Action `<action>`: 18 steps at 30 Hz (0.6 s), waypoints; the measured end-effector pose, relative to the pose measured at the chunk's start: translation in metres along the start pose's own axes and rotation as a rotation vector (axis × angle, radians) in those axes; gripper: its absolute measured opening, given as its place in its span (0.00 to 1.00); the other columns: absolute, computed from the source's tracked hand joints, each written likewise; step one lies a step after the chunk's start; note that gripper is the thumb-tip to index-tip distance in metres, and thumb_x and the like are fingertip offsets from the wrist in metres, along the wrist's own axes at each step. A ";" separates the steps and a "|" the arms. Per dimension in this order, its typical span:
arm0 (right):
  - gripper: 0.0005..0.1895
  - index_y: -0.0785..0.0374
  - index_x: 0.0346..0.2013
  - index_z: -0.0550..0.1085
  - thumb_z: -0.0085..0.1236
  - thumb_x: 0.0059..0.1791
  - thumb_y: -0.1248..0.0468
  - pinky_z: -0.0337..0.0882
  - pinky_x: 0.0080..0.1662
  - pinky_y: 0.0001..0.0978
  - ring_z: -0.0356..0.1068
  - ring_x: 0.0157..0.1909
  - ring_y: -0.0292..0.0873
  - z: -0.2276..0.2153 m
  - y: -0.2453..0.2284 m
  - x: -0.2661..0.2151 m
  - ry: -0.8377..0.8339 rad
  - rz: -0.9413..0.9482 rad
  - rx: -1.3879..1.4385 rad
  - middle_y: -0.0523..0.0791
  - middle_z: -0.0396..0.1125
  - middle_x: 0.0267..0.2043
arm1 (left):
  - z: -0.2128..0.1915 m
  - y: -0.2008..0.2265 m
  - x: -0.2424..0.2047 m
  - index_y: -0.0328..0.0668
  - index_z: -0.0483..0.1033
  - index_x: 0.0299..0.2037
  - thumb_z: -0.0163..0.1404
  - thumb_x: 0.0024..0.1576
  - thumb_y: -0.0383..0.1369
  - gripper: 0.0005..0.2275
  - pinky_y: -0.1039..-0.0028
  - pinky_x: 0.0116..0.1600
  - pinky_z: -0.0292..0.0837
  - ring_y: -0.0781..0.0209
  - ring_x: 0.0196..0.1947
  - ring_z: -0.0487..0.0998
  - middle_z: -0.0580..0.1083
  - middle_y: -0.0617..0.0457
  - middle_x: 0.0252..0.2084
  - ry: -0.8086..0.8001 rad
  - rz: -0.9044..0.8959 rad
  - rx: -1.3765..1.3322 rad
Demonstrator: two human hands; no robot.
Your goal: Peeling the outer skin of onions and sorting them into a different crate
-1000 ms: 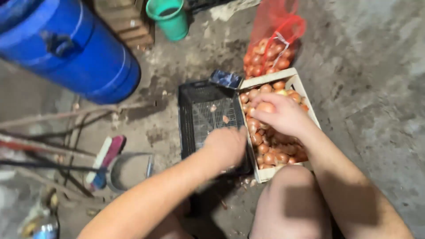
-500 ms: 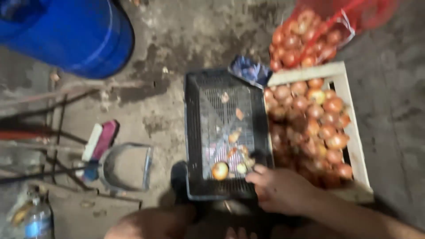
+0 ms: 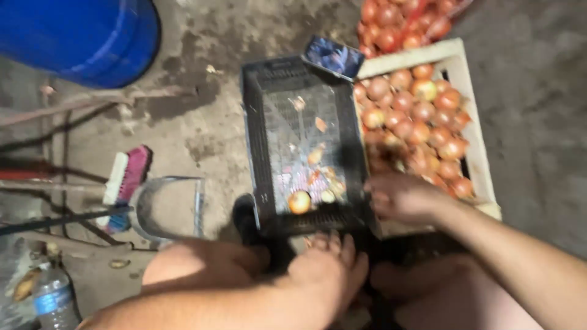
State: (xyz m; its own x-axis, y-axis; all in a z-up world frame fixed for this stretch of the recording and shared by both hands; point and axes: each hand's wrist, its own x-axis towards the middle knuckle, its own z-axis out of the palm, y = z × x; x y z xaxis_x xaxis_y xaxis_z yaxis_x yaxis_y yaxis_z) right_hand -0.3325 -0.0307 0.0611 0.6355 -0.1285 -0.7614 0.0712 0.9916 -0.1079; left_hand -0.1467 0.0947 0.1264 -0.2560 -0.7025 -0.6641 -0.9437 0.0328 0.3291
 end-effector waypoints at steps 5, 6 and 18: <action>0.12 0.58 0.30 0.75 0.46 0.55 0.62 0.69 0.25 0.28 0.67 0.22 0.37 0.090 -0.010 -0.063 0.516 -0.517 -1.075 0.43 0.70 0.22 | -0.063 -0.003 -0.017 0.33 0.44 0.77 0.39 0.63 0.33 0.32 0.52 0.50 0.70 0.32 0.48 0.75 0.68 0.24 0.57 -0.070 0.273 0.424; 0.12 0.58 0.30 0.75 0.46 0.55 0.62 0.69 0.25 0.28 0.67 0.22 0.37 0.061 -0.005 -0.038 0.514 -0.508 -1.084 0.43 0.70 0.22 | -0.072 -0.005 -0.017 0.33 0.44 0.77 0.39 0.63 0.33 0.32 0.52 0.50 0.70 0.32 0.48 0.75 0.68 0.24 0.57 -0.068 0.269 0.413; 0.22 0.64 0.56 0.76 0.50 0.55 0.52 0.81 0.27 0.38 0.77 0.28 0.56 0.083 -0.025 -0.024 0.490 -0.835 -0.810 0.60 0.74 0.42 | -0.094 -0.007 0.012 0.28 0.54 0.69 0.61 0.53 0.35 0.37 0.41 0.65 0.67 0.20 0.61 0.68 0.65 0.17 0.60 0.465 0.437 -0.481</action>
State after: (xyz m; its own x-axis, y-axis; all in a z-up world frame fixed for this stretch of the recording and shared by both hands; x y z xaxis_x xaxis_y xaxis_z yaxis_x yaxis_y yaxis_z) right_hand -0.2856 -0.0513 0.1352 0.2609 -0.8739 -0.4102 -0.2883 0.3350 -0.8970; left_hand -0.1238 0.0192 0.1787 -0.3681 -0.9249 -0.0951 -0.5570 0.1374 0.8191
